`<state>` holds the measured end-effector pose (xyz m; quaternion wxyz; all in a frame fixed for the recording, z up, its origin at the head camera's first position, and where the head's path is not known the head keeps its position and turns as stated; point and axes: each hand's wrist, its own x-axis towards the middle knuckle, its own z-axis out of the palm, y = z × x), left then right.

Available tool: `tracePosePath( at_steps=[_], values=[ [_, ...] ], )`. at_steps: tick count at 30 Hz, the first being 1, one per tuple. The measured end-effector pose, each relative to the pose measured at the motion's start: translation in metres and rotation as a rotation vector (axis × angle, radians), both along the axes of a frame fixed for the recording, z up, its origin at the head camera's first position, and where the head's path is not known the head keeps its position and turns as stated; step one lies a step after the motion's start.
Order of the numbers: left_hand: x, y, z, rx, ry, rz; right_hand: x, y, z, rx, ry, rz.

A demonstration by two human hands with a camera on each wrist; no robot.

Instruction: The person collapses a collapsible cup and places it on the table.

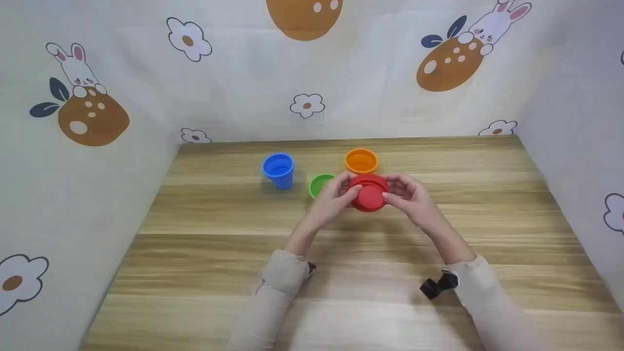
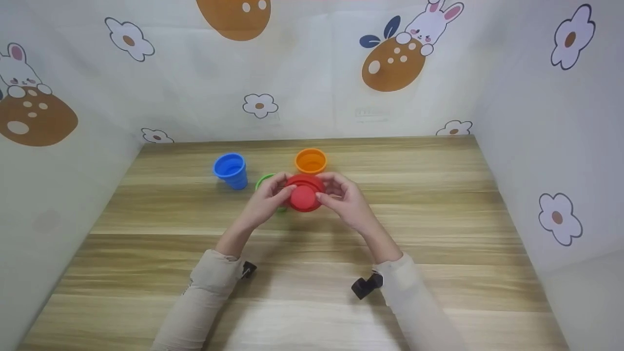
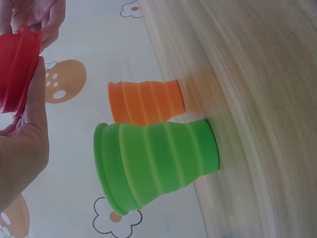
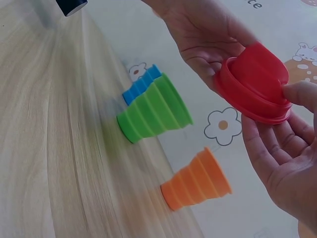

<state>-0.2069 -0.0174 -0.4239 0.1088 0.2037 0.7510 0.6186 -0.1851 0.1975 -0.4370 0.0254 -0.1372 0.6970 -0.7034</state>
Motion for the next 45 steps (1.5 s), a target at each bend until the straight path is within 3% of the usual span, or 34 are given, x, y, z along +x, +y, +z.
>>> tracePosePath(
  at_steps=[6, 22, 29, 45],
  values=[
    [0.0, 0.0, 0.0006, 0.051, -0.046, -0.015, -0.0008, -0.0019, 0.0004, -0.01, -0.011, -0.022],
    [0.0016, -0.0032, 0.0027, 0.135, -0.048, -0.102, -0.0027, -0.0019, 0.0005, -0.034, -0.038, -0.07],
    [0.0012, -0.0022, 0.0012, 0.129, 0.009, -0.088, -0.0023, -0.0031, 0.0014, -0.044, -0.033, -0.078],
    [0.0015, 0.0011, 0.0, 0.119, 0.012, -0.052, -0.0024, -0.0052, 0.0015, -0.064, -0.046, -0.095]
  ],
)
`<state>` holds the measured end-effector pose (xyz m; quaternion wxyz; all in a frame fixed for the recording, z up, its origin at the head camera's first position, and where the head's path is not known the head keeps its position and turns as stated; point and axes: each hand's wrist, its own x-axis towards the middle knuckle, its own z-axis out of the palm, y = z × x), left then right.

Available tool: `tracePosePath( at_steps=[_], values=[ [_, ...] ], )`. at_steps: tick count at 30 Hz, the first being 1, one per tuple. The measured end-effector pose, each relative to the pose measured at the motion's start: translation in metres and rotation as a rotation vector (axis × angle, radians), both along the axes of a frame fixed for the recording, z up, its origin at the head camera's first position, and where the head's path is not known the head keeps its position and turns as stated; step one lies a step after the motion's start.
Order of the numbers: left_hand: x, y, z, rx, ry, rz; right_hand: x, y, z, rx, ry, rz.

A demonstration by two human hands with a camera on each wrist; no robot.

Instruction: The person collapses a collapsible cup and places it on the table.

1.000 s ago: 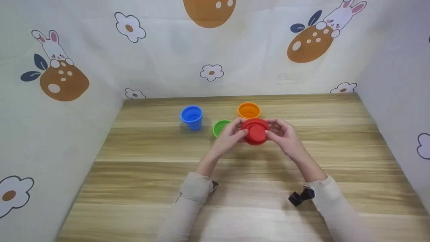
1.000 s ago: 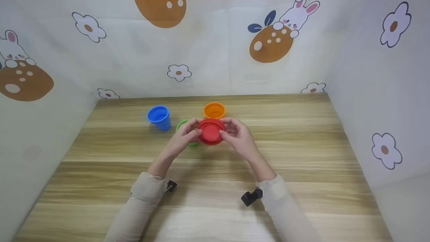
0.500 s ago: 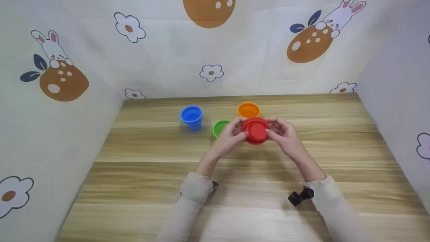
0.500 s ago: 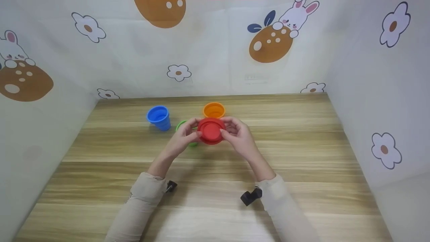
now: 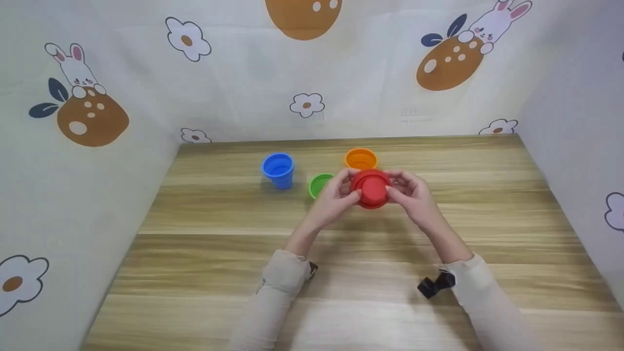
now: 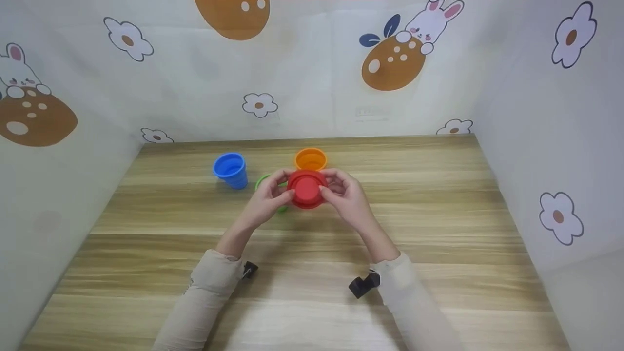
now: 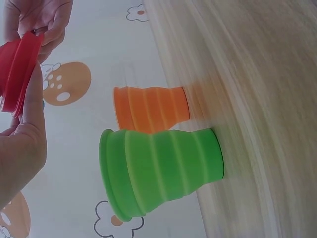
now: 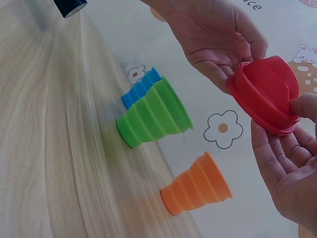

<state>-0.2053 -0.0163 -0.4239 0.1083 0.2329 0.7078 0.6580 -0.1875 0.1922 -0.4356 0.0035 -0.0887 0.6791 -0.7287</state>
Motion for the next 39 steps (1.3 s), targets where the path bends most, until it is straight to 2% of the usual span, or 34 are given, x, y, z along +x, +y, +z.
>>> tracePosePath(
  at_steps=[8, 19, 39],
  values=[
    [-0.001, 0.002, 0.002, 0.003, -0.01, 0.001, 0.0, 0.003, 0.0, -0.01, -0.011, 0.013],
    [-0.003, 0.008, 0.002, 0.055, -0.012, 0.001, 0.004, 0.005, -0.001, -0.076, 0.011, 0.119],
    [-0.002, 0.012, -0.001, 0.079, -0.013, 0.001, 0.004, -0.001, -0.003, -0.034, 0.032, 0.044]
  ],
)
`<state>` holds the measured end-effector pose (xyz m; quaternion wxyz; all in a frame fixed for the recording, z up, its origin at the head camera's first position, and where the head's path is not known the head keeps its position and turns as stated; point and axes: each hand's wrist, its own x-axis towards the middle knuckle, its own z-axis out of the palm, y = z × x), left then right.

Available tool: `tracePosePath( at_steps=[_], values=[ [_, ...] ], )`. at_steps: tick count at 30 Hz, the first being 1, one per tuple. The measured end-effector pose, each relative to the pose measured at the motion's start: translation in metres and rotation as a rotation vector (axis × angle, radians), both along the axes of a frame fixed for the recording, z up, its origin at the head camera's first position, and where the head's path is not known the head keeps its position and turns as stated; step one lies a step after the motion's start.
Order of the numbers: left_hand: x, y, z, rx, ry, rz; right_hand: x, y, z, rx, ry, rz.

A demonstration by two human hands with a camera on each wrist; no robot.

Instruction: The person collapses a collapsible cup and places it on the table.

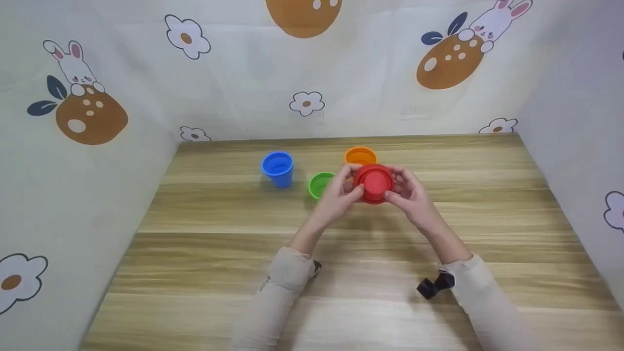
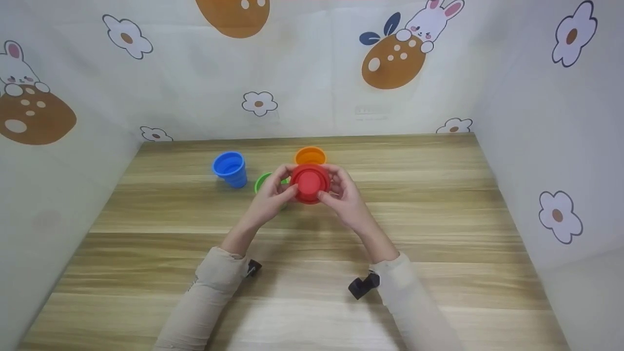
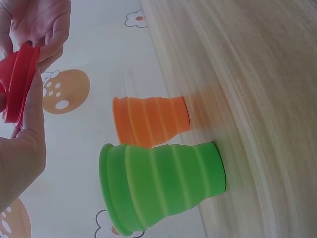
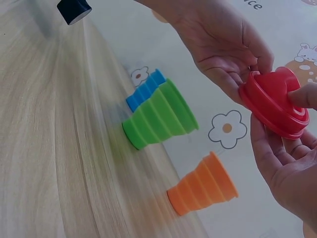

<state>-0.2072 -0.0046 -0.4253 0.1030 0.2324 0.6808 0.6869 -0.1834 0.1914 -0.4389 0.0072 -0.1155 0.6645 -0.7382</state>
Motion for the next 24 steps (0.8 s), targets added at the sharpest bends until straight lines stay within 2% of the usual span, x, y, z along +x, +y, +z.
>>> tracePosePath(
  at_steps=[6, 12, 24],
  values=[
    [0.0017, -0.0005, 0.0002, 0.003, -0.011, -0.002, -0.0005, -0.0007, -0.0005, -0.004, 0.027, 0.001],
    [0.0045, -0.0017, 0.0013, -0.06, -0.009, -0.021, -0.001, -0.0004, -0.0019, -0.021, 0.053, 0.01],
    [0.0028, 0.0014, -0.002, -0.083, 0.011, -0.005, -0.0011, -0.0029, -0.001, -0.01, 0.021, -0.028]
  ],
)
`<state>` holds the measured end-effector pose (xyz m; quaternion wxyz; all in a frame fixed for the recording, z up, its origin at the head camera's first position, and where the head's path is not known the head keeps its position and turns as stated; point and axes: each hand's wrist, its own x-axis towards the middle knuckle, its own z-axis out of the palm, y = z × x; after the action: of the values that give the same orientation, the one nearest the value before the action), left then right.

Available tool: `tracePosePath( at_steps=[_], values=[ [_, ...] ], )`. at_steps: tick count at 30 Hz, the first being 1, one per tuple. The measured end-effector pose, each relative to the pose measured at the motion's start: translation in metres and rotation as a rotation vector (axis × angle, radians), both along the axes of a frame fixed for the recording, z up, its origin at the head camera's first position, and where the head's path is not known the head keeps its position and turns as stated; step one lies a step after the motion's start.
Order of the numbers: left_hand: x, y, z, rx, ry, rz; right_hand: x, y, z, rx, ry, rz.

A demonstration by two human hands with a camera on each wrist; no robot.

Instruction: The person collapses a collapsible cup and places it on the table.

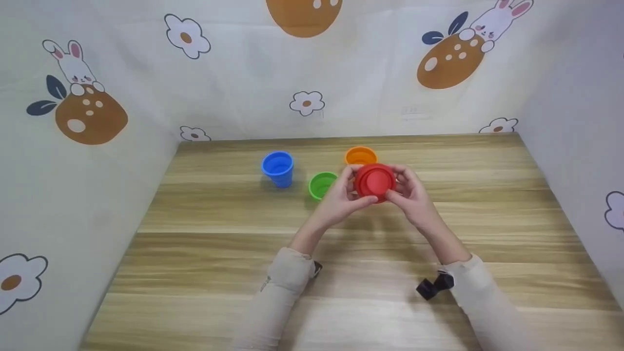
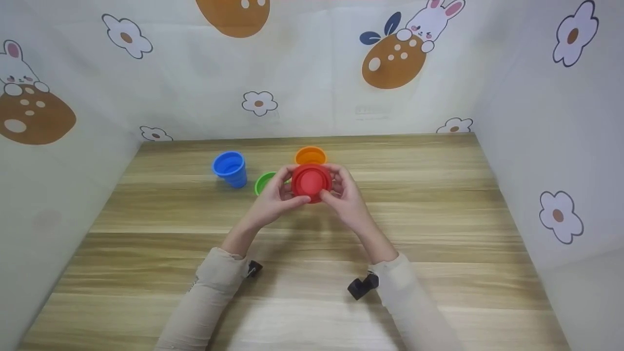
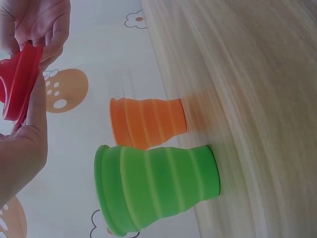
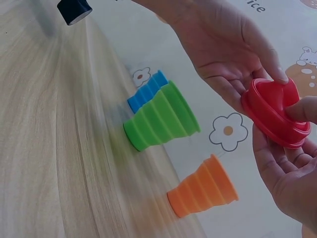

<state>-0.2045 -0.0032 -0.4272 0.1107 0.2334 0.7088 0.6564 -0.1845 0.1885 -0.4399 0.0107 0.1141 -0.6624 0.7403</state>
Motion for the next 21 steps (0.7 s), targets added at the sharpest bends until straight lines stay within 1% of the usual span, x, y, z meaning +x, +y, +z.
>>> tracePosePath(
  at_steps=[10, 21],
  values=[
    [-0.0016, -0.0006, -0.0007, -0.039, 0.032, 0.001, 0.0, -0.0012, -0.0016, -0.012, -0.003, -0.008],
    [-0.0024, -0.0016, -0.0008, -0.073, 0.051, 0.026, 0.0007, 0.0003, -0.0032, 0.003, 0.025, 0.016]
  ],
)
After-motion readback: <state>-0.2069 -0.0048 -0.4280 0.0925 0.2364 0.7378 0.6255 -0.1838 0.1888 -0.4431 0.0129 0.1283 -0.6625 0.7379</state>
